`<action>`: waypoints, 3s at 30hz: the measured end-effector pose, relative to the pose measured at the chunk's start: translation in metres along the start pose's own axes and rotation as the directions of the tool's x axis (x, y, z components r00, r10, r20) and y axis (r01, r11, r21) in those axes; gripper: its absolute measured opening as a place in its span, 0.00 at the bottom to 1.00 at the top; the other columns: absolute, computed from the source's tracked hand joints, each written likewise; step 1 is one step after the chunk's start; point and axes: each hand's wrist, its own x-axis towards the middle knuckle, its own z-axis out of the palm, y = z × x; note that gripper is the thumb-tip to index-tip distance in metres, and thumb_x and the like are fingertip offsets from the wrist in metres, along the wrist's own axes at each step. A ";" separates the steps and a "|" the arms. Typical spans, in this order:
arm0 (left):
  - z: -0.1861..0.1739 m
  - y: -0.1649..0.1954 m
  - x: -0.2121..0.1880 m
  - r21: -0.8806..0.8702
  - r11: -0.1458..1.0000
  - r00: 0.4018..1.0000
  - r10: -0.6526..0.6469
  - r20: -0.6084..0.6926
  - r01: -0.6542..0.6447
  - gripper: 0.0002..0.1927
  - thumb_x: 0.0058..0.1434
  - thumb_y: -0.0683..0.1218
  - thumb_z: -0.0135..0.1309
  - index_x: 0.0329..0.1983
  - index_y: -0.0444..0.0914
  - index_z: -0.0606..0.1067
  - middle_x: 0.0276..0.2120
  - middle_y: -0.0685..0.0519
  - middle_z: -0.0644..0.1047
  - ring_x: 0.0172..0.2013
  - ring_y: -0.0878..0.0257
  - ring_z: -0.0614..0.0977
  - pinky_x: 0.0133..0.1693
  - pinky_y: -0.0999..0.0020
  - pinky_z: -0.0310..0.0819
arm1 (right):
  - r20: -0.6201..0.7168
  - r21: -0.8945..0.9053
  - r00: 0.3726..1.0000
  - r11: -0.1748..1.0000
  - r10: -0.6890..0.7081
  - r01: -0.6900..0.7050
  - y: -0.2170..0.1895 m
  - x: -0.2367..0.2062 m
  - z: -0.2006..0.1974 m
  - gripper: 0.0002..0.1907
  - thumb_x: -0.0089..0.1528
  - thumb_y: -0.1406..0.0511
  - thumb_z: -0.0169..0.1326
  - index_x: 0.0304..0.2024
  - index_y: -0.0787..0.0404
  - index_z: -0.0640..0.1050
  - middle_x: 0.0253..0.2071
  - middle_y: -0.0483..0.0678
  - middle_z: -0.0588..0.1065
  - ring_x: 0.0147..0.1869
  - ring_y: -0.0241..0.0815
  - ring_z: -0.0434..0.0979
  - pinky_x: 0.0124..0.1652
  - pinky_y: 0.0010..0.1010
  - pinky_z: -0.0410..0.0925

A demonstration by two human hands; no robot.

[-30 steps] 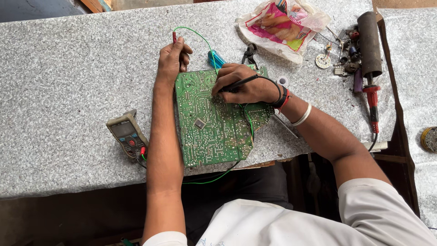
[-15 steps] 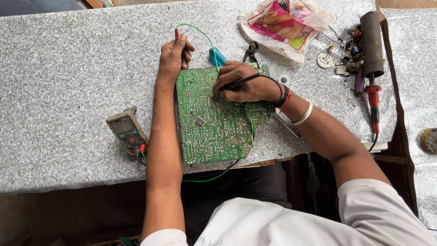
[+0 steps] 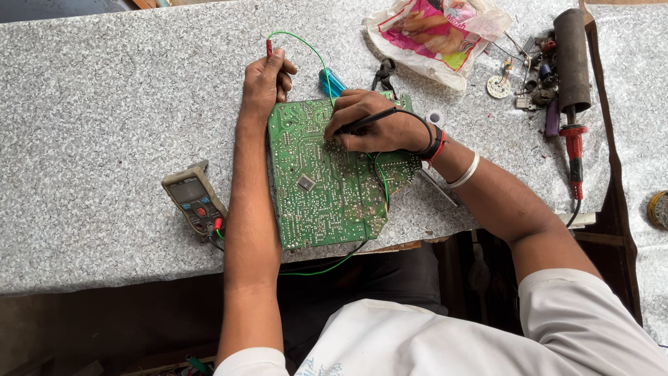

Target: The person tests a green circuit board on a workbench, holding multimeter probe leads in both hands and touching them to different points on the board while a digital multimeter sits beside it. They reposition the board and probes repeatedly to check various components across the board surface.

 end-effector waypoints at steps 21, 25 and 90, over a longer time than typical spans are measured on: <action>0.031 -0.011 0.012 0.006 0.998 0.998 -0.059 -0.016 0.059 0.23 0.75 0.59 0.48 0.35 0.37 0.78 0.20 0.58 0.73 0.16 0.74 0.69 0.19 0.78 0.63 | -0.031 0.039 0.999 0.999 0.021 -0.020 0.007 -0.035 -0.025 0.10 0.60 0.65 0.59 0.43 0.59 0.84 0.33 0.46 0.74 0.42 0.47 0.73 0.45 0.39 0.68; 0.035 -0.011 0.014 0.021 0.998 0.998 -0.060 -0.018 0.061 0.23 0.76 0.59 0.48 0.35 0.37 0.78 0.20 0.58 0.74 0.17 0.74 0.70 0.20 0.79 0.63 | -0.029 0.051 0.999 0.999 0.014 -0.013 0.009 -0.040 -0.029 0.10 0.60 0.64 0.59 0.43 0.59 0.83 0.34 0.47 0.74 0.42 0.47 0.73 0.46 0.40 0.68; 0.001 0.066 -0.032 -0.007 1.000 1.000 0.004 -0.012 -0.004 0.23 0.73 0.58 0.48 0.33 0.36 0.79 0.19 0.58 0.74 0.16 0.74 0.70 0.19 0.78 0.64 | -0.020 0.056 0.997 0.996 0.075 -0.074 -0.053 0.022 -0.003 0.11 0.60 0.64 0.57 0.40 0.63 0.83 0.35 0.49 0.78 0.41 0.45 0.75 0.43 0.38 0.69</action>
